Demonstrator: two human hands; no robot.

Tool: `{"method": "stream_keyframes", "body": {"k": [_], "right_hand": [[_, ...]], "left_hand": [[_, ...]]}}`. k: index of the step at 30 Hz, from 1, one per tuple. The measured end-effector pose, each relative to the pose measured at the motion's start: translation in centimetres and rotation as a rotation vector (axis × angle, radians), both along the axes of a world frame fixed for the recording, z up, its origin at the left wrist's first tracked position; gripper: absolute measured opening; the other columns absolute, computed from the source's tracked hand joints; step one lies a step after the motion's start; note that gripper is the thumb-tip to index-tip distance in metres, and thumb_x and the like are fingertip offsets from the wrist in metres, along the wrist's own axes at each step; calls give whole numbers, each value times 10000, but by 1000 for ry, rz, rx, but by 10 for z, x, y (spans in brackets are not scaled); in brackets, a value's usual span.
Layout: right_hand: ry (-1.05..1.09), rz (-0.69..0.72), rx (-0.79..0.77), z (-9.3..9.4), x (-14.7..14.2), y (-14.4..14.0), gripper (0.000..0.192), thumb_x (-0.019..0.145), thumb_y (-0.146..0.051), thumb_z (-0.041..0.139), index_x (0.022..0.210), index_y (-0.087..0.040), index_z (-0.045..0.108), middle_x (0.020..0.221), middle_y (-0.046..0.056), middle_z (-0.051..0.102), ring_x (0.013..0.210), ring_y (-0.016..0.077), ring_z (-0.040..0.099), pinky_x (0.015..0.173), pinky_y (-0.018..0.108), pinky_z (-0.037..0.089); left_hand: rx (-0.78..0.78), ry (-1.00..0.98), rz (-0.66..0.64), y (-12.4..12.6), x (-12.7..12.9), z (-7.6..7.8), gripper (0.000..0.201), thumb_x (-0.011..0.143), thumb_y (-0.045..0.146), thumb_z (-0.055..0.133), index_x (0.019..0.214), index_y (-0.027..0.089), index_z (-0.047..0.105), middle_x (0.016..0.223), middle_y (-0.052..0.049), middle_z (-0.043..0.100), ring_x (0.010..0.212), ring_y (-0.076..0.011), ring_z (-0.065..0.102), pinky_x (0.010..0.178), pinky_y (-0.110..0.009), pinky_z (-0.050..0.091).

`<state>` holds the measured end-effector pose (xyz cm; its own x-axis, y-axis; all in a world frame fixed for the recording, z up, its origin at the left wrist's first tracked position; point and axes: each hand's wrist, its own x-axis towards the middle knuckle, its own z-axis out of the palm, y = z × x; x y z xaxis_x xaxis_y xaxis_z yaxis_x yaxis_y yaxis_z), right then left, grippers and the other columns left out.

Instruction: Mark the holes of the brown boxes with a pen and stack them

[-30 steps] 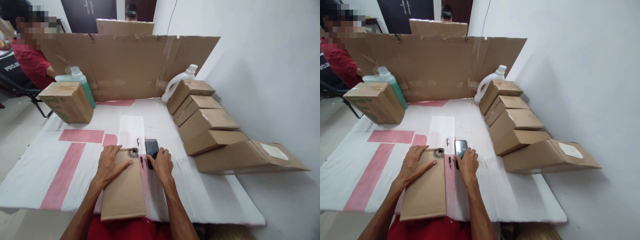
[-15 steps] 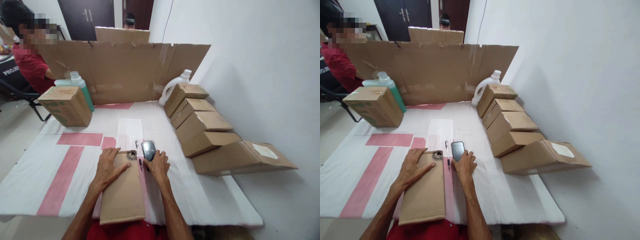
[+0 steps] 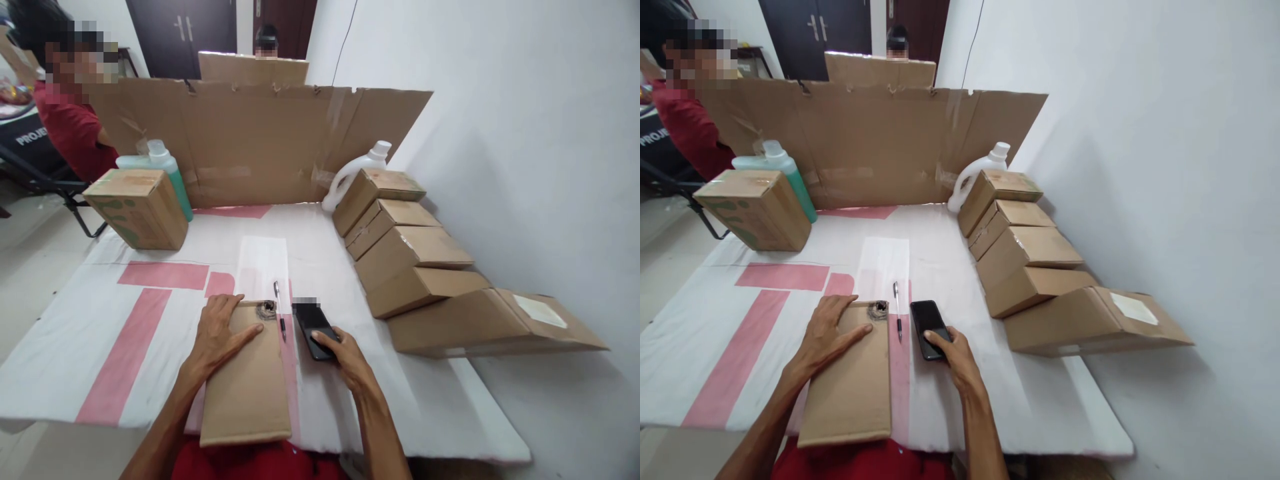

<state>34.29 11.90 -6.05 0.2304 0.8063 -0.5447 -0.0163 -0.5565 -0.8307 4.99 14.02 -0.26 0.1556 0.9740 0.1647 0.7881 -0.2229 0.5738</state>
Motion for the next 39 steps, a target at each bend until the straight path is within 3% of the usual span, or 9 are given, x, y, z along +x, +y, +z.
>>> {"method": "stream_keyframes", "body": {"k": [5,8,12,14,17,20,24,33,39], "right_hand": [[483,-113,34,12,-12,-29,525,586,-362,937,1018,-161,715,941,73,793,783,237,755,659,349,622],[723,-159,111,40,-22,-39,529,686,-269,932,1154,-164,709,1167,131,787,983,288,780,833,425,649],[842,-74,300,90,-37,-48,432,820,-248,853,1224,-183,715,1263,154,757,1008,284,779,820,412,655],[919,-4,390,111,-47,-50,388,837,-275,841,1203,-194,737,1231,152,769,1004,288,777,830,419,650],[1087,54,409,129,-67,-48,487,850,-547,791,1195,-206,758,1271,163,750,1087,327,744,902,494,624],[1210,141,230,123,-89,-42,613,892,-702,649,1180,-175,769,1214,165,767,1022,319,749,884,522,619],[1261,195,63,102,-113,-39,545,969,-619,589,1167,-144,768,1112,152,791,977,295,755,889,522,610],[1264,131,16,100,-111,-39,416,879,-536,736,1096,-186,796,1117,123,802,1040,326,747,916,558,600],[1235,111,59,98,-109,-38,477,872,-580,743,1152,-196,784,1153,117,795,1067,321,740,950,553,587]], "left_hand": [[-9,-9,9,-1,0,1,556,830,517,793,1270,208,654,1201,-91,688,1164,-323,606,1026,-518,499],[-5,-6,1,-2,-1,0,563,843,537,775,1280,207,644,1209,-95,682,1163,-320,603,1026,-520,499],[18,-9,-1,-2,-2,-2,563,844,545,770,1282,217,638,1214,-93,680,1163,-318,603,1025,-519,500],[29,-3,-2,-2,-2,-4,561,841,531,776,1284,218,638,1208,-94,683,1155,-318,607,1019,-515,502],[58,5,-8,-2,-1,-6,516,856,480,759,1279,209,640,1198,-102,686,1139,-316,613,1002,-507,507],[74,20,-21,-2,0,-7,459,864,412,722,1264,197,648,1174,-110,690,1118,-322,606,978,-502,508],[23,59,-26,-1,-1,-6,327,898,276,621,1217,213,663,1085,-94,692,1060,-311,602,926,-472,500],[5,34,-42,0,-1,-7,414,847,216,624,1259,248,640,1111,-83,682,1076,-312,590,923,-462,485],[-12,0,-27,-2,-2,-5,398,837,299,656,1226,214,659,1171,-104,682,1122,-324,576,970,-497,479]]}}
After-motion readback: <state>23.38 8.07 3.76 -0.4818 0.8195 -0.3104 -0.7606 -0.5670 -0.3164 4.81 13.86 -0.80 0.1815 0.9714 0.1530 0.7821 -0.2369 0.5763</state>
